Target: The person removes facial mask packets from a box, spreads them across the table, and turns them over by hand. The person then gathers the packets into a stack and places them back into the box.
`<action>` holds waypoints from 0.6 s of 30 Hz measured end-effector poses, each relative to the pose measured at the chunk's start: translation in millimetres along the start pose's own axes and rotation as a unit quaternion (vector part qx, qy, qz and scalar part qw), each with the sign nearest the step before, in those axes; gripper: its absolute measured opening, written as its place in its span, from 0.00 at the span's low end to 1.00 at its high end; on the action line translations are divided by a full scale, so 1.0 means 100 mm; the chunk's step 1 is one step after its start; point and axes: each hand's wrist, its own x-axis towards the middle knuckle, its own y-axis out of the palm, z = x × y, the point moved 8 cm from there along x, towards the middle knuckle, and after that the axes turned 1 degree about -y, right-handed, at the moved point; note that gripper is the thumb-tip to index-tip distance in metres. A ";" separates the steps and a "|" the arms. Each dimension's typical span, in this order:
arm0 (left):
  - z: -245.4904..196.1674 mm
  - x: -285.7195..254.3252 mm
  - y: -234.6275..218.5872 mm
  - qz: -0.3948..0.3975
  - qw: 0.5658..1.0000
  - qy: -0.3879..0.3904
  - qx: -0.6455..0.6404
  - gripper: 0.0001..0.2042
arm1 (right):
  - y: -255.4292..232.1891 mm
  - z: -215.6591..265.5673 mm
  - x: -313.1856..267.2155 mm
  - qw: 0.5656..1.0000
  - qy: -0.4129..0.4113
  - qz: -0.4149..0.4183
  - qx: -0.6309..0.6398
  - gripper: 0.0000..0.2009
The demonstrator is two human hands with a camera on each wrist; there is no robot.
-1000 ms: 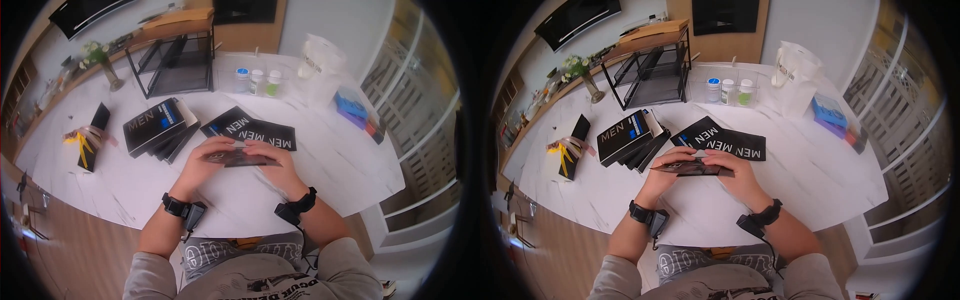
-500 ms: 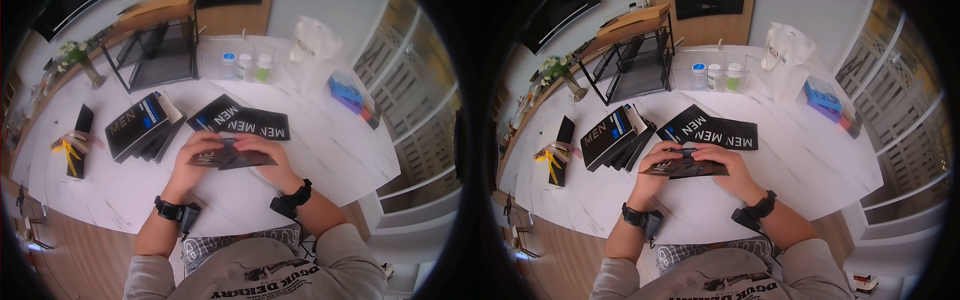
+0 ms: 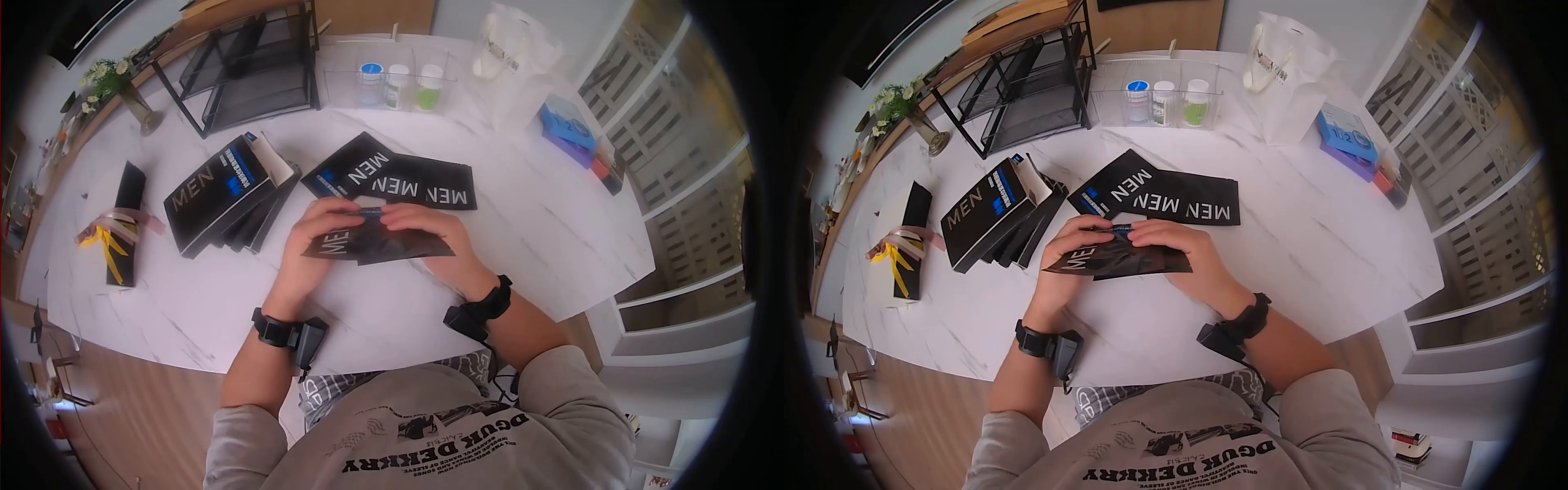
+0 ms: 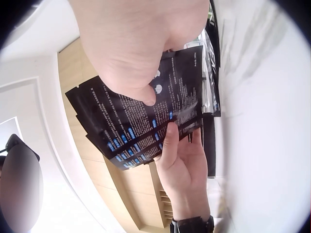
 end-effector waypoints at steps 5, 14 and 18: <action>0.03 -0.01 0.00 -0.005 1.000 -0.009 -0.017 0.22 | -0.01 -0.06 -0.04 0.999 0.038 -0.020 0.009 0.19; 0.02 -0.02 -0.03 -0.007 1.000 0.003 -0.013 0.19 | 0.05 -0.14 -0.03 0.997 0.072 -0.034 0.013 0.17; 0.07 -0.03 -0.05 -0.009 1.000 0.015 -0.013 0.22 | 0.08 -0.23 -0.05 0.994 0.081 -0.048 0.050 0.16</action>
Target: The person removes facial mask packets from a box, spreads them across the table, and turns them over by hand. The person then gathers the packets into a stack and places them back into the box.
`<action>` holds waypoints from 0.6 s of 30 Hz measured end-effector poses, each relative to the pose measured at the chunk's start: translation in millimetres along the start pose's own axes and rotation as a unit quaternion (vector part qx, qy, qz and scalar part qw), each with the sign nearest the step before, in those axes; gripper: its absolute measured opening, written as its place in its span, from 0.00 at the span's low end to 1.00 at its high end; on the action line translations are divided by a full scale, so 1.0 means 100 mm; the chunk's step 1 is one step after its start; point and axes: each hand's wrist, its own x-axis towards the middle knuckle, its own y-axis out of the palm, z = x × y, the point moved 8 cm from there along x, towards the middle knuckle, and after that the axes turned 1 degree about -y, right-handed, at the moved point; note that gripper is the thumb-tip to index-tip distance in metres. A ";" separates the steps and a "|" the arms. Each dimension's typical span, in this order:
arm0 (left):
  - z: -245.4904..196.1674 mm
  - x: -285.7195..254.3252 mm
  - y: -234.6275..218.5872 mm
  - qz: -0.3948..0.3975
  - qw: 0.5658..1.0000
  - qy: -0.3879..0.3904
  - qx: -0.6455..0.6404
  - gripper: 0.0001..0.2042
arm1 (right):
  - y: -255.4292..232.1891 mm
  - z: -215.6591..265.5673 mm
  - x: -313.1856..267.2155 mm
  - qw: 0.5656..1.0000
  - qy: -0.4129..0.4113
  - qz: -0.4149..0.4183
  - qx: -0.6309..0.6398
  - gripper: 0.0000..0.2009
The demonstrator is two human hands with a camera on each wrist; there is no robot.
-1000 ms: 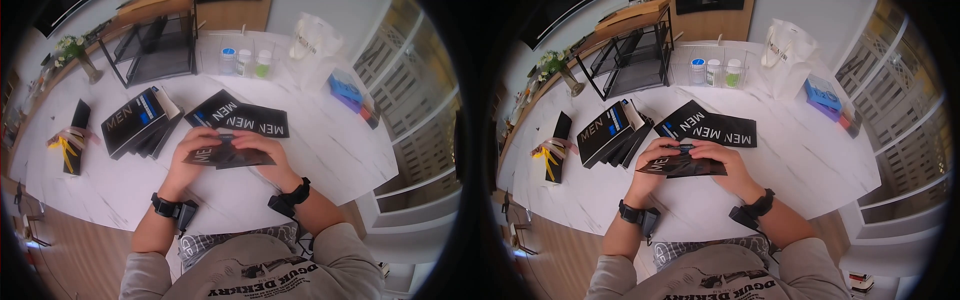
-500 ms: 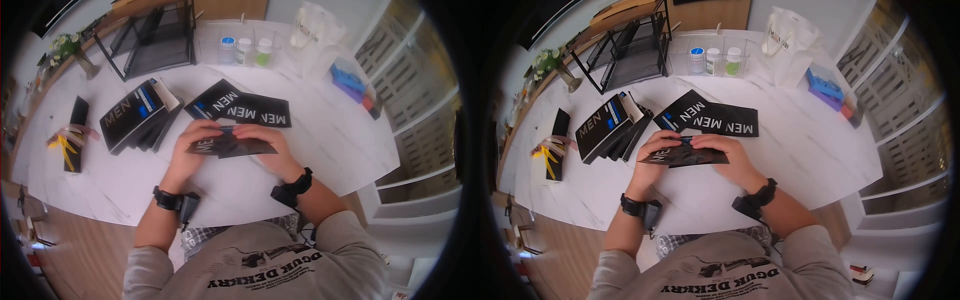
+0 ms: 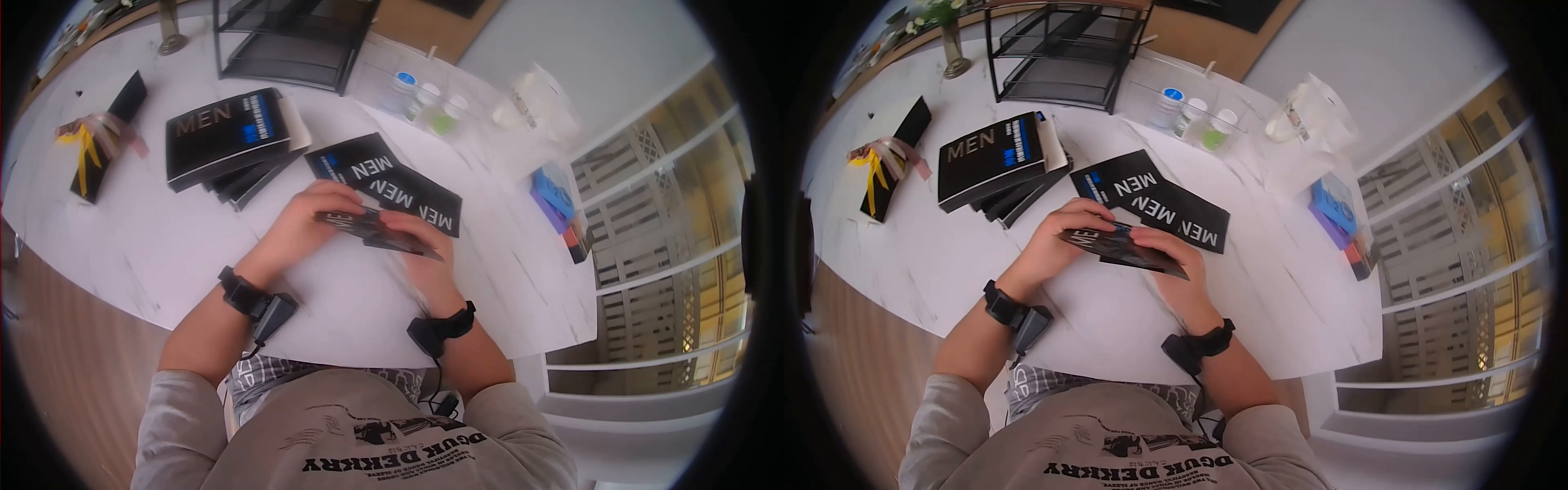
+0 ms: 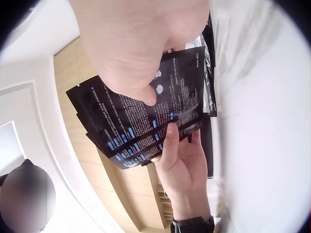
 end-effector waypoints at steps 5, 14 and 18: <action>-0.03 -0.01 0.00 -0.005 1.000 -0.006 0.008 0.22 | 0.00 0.01 -0.02 1.000 -0.009 0.000 -0.007 0.15; 0.25 -0.11 0.14 0.050 0.946 -0.293 -0.125 0.19 | -0.12 -0.25 -0.06 0.983 0.154 -0.091 0.044 0.17; 0.14 0.03 0.03 -0.054 0.960 -0.146 -0.232 0.37 | -0.13 -0.30 0.05 0.967 0.143 -0.111 0.177 0.32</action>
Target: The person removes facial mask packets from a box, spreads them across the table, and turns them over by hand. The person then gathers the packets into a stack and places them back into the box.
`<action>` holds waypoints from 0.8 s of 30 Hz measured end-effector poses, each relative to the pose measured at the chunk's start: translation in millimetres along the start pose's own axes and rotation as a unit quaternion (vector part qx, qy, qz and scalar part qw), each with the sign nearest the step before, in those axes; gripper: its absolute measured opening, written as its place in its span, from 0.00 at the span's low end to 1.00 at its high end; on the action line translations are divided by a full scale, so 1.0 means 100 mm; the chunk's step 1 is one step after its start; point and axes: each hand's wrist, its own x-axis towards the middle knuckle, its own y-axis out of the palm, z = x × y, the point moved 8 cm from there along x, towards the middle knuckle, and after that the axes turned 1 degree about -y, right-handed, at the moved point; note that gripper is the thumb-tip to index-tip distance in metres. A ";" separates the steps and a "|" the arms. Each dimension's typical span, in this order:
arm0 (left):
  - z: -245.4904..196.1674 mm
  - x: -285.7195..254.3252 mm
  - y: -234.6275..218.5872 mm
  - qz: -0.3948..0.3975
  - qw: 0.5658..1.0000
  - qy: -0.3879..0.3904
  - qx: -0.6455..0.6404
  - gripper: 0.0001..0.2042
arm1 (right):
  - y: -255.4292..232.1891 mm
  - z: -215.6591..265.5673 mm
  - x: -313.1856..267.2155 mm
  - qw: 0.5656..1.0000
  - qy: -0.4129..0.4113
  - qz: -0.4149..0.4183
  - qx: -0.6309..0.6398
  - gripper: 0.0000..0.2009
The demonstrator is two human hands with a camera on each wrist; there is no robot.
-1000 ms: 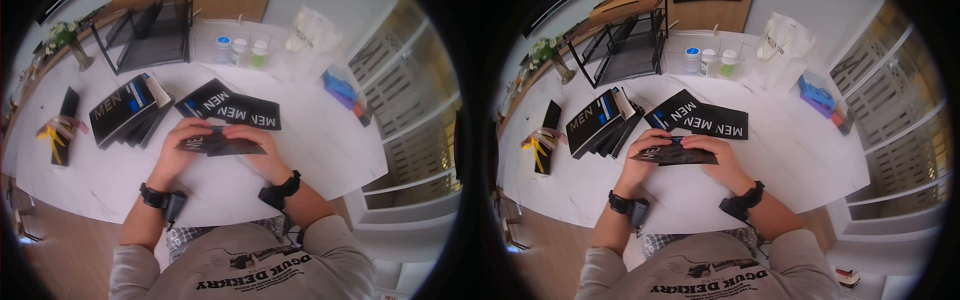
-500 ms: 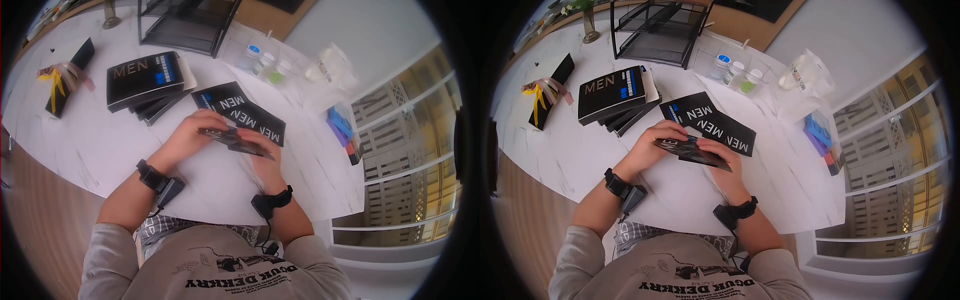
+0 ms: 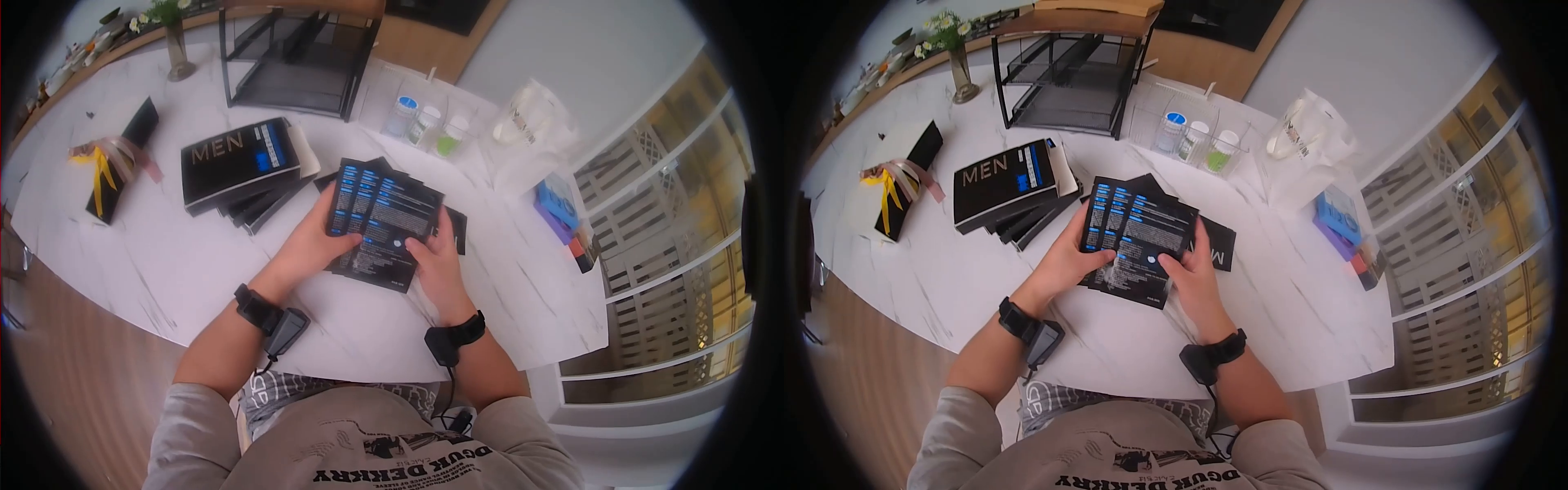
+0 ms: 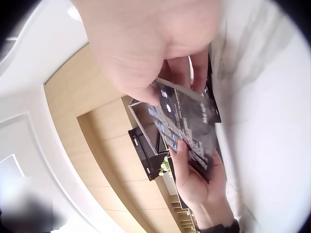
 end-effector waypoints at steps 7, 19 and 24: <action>0.00 0.01 -0.16 -0.058 0.992 0.022 0.106 0.48 | 0.07 -0.06 -0.13 0.969 0.032 0.091 -0.229 0.12; 0.26 -0.07 -0.04 0.027 0.971 -0.176 -0.162 0.22 | 0.11 0.13 -0.15 0.984 0.106 0.129 0.067 0.21; 0.30 -0.07 0.00 0.022 0.958 -0.206 -0.199 0.31 | 0.00 -0.14 -0.12 0.941 0.171 0.096 0.275 0.30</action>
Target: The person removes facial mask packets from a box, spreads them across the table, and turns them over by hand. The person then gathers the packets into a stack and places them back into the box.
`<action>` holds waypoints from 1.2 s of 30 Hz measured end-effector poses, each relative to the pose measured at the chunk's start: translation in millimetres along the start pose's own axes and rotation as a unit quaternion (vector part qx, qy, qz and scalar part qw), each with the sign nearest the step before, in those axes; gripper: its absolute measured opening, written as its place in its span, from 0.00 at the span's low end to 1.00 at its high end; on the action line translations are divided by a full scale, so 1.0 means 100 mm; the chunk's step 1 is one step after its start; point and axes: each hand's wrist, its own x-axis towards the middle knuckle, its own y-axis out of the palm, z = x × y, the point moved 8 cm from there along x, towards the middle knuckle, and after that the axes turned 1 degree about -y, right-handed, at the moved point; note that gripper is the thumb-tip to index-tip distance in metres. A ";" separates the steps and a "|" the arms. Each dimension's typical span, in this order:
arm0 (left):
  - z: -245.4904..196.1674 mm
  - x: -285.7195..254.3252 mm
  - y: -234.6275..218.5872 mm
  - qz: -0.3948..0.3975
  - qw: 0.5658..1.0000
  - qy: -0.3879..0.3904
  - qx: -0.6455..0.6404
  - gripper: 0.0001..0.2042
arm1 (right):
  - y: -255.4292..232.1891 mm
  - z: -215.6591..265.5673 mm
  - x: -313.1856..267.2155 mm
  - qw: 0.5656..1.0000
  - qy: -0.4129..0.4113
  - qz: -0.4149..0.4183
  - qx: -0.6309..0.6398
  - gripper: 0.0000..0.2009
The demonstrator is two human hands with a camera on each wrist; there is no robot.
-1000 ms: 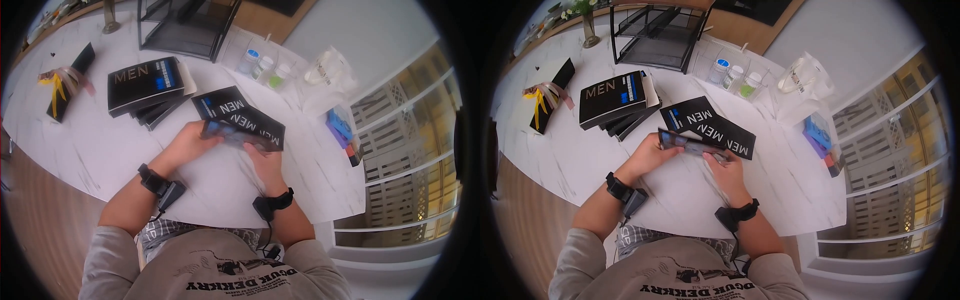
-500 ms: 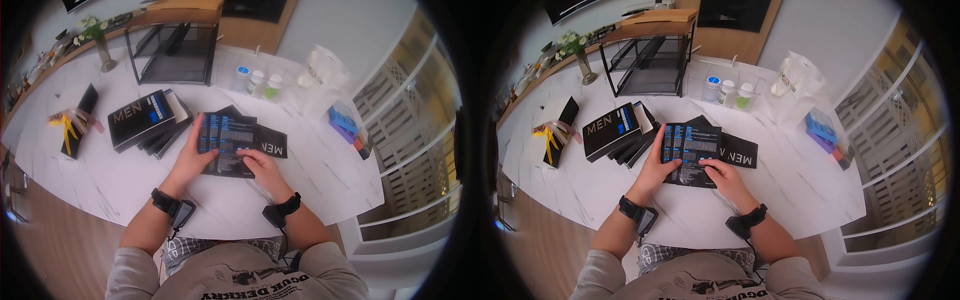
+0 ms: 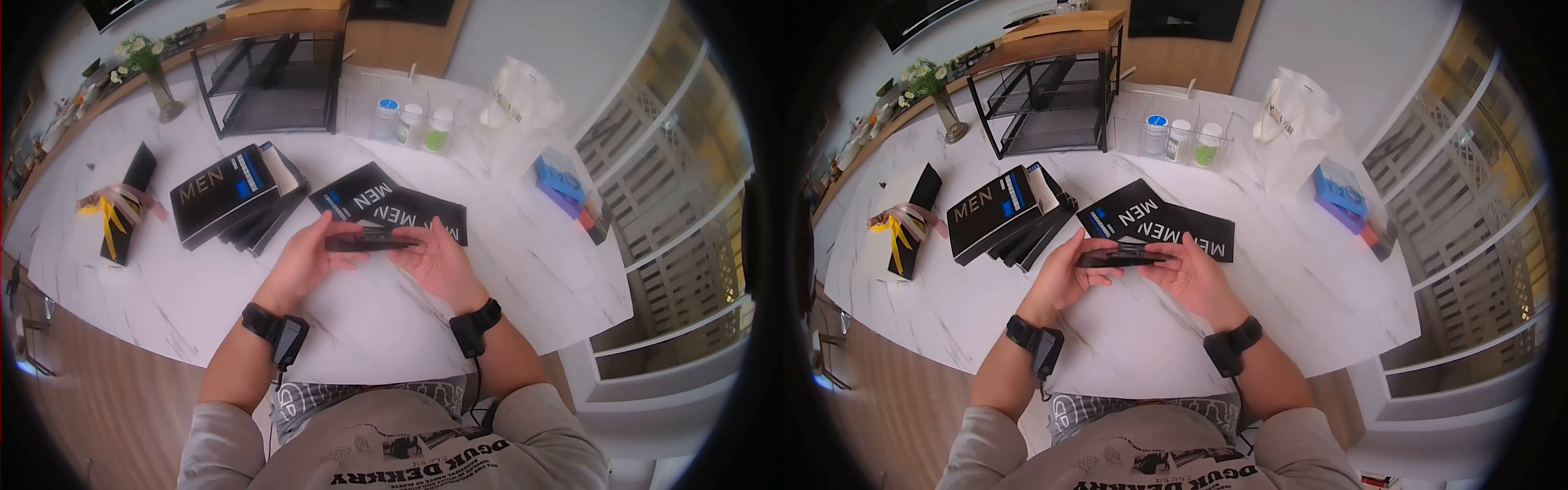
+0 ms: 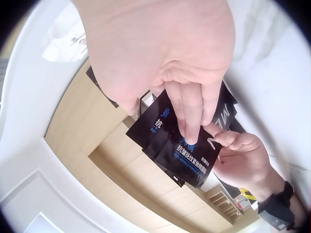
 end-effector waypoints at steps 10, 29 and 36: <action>0.03 0.00 -0.04 0.007 0.998 0.001 0.066 0.13 | 0.02 -0.02 -0.04 0.981 0.058 0.003 -0.185 0.14; 0.01 -0.04 0.22 0.008 0.936 0.165 0.312 0.27 | 0.07 -0.05 0.01 0.871 -0.161 -0.060 -0.461 0.21; 0.12 0.03 0.17 0.039 0.950 0.159 0.266 0.25 | 0.04 -0.06 0.06 0.919 -0.171 -0.057 -0.350 0.20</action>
